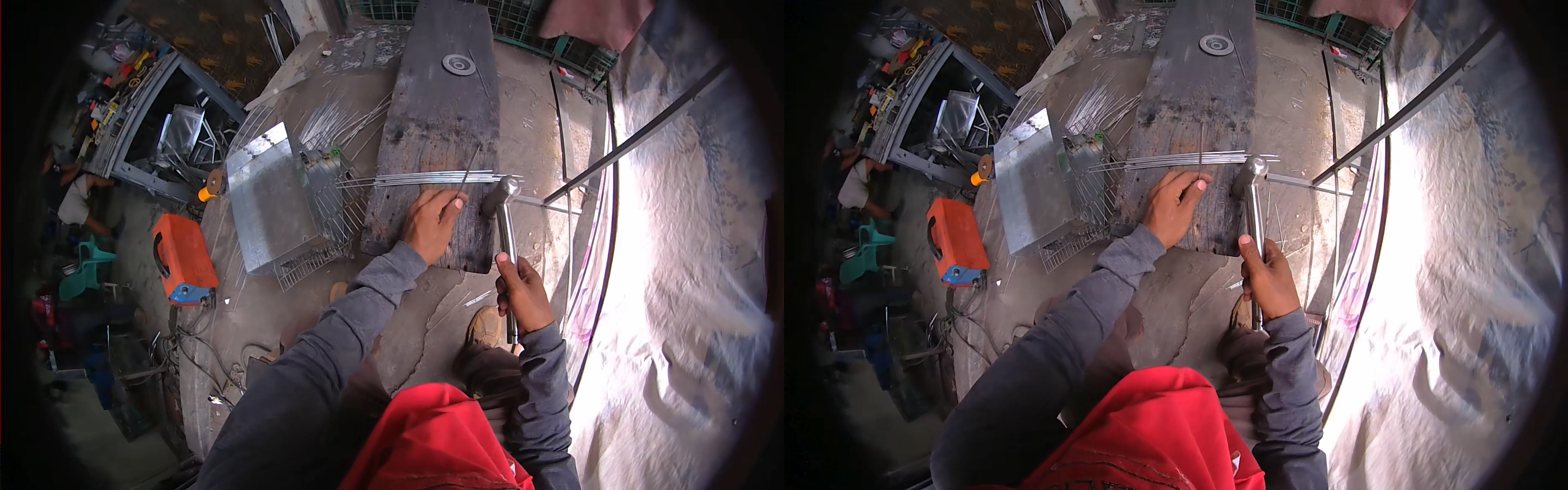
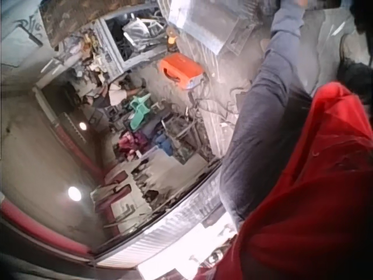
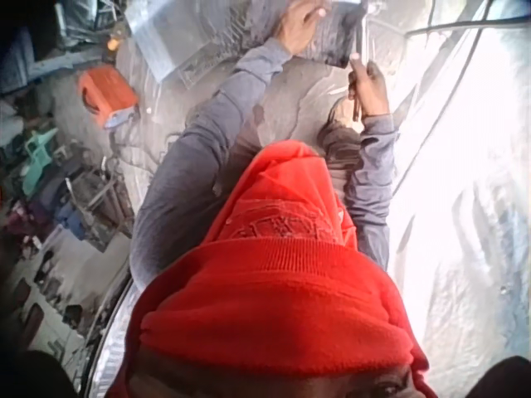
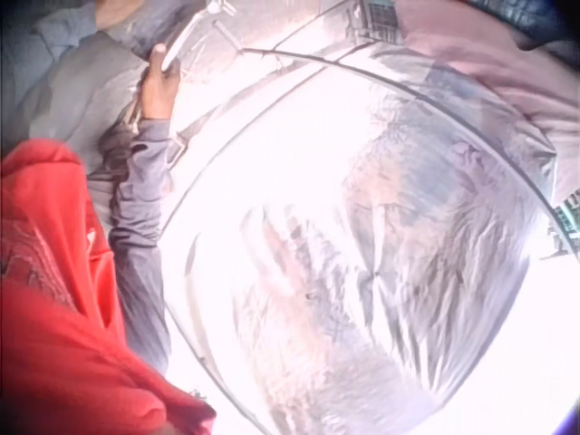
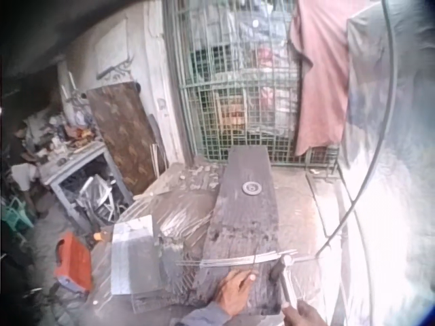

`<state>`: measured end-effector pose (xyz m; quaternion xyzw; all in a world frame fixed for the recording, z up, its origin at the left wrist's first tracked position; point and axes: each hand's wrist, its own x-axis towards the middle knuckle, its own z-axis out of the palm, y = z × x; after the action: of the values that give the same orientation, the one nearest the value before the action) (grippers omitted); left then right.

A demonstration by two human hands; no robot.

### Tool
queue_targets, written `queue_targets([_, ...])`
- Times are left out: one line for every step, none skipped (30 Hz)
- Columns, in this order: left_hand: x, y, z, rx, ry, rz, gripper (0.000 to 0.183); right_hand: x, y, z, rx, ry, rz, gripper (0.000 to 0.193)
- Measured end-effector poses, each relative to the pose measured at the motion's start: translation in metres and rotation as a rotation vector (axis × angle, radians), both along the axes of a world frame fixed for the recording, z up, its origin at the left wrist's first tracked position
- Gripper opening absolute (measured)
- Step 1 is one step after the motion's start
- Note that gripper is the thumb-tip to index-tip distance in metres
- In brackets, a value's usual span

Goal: Straighten or shape metal rods using a hammer on a wooden block workbench.

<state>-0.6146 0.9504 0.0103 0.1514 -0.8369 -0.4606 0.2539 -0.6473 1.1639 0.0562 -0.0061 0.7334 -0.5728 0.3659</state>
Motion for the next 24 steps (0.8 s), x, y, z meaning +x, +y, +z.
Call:
queue_targets([0.000,-0.002,0.005,0.070,0.006,-0.085,0.027,0.000,-0.001,0.001,-0.003,0.012,-0.001,0.049])
queue_targets([0.000,-0.002,0.010,0.140,0.010,-0.171,0.028,0.000,-0.001,0.002,-0.006,0.008,0.001,0.049])
queue_targets([0.001,0.001,0.014,0.138,0.019,-0.172,0.028,-0.001,-0.001,0.002,-0.009,0.002,0.004,0.049])
queue_targets([0.003,0.003,0.020,0.383,-0.035,-0.268,0.030,-0.002,-0.001,0.003,-0.010,0.006,0.002,0.049])
queue_targets([0.004,0.005,0.026,0.629,-0.092,-0.364,0.034,-0.002,0.000,0.003,-0.006,0.001,0.011,0.047])
queue_targets([0.004,0.005,0.029,0.629,-0.090,-0.367,0.034,-0.003,0.000,0.003,-0.001,-0.005,0.021,0.045])
queue_targets([0.005,0.003,0.032,0.690,-0.121,-0.401,0.038,-0.003,-0.001,0.002,-0.004,-0.005,0.024,0.045])
queue_targets([0.006,0.001,0.034,0.753,-0.153,-0.436,0.042,-0.003,-0.001,0.002,-0.007,-0.003,0.024,0.045])
queue_targets([0.007,0.000,0.037,0.752,-0.152,-0.432,0.042,-0.003,-0.002,0.002,-0.010,-0.002,0.024,0.046])
queue_targets([0.007,-0.001,0.038,0.795,-0.137,-0.444,0.042,-0.002,-0.002,0.002,-0.006,-0.003,0.025,0.046])
queue_targets([0.007,-0.001,0.040,0.839,-0.121,-0.456,0.042,-0.002,-0.003,0.002,-0.004,0.004,0.015,0.047])
queue_targets([0.007,-0.003,0.042,0.845,-0.118,-0.455,0.042,-0.002,-0.003,0.002,-0.001,0.011,0.005,0.049])
queue_targets([0.008,-0.005,0.047,0.885,-0.129,-0.483,0.044,-0.002,-0.002,0.002,0.008,0.011,0.008,0.049])
queue_targets([0.009,-0.006,0.050,0.926,-0.139,-0.513,0.045,-0.002,-0.002,0.002,0.004,0.012,0.001,0.048])
queue_targets([0.011,-0.008,0.052,0.936,-0.133,-0.511,0.045,-0.002,-0.002,0.002,0.002,0.015,-0.006,0.047])
queue_targets([0.014,-0.010,0.053,0.997,-0.109,-0.558,0.046,-0.001,-0.003,0.003,0.009,0.018,0.002,0.047])
queue_targets([0.016,-0.012,0.055,1.057,-0.084,-0.605,0.048,0.000,-0.005,0.005,-0.006,0.008,-0.002,0.047])
queue_targets([0.018,-0.013,0.056,1.064,-0.073,-0.600,0.048,0.001,-0.007,0.006,-0.021,-0.002,-0.006,0.046])
queue_targets([0.019,-0.015,0.056,1.126,-0.058,-0.635,0.048,0.002,-0.008,0.007,-0.027,-0.010,-0.014,0.044])
queue_targets([0.019,-0.015,0.056,1.187,-0.042,-0.670,0.048,0.002,-0.007,0.007,-0.019,-0.007,-0.008,0.044])
queue_targets([0.019,-0.015,0.057,1.193,-0.034,-0.667,0.048,0.001,-0.007,0.006,-0.021,-0.003,-0.006,0.044])
queue_targets([0.020,-0.015,0.059,1.263,-0.006,-0.695,0.048,0.002,-0.007,0.006,-0.026,0.000,-0.006,0.044])
queue_targets([0.020,-0.015,0.061,1.333,0.021,-0.723,0.048,0.001,-0.007,0.006,-0.022,-0.001,-0.001,0.044])
queue_targets([0.021,-0.016,0.062,1.336,0.025,-0.718,0.048,0.001,-0.007,0.006,-0.018,-0.004,-0.012,0.044])
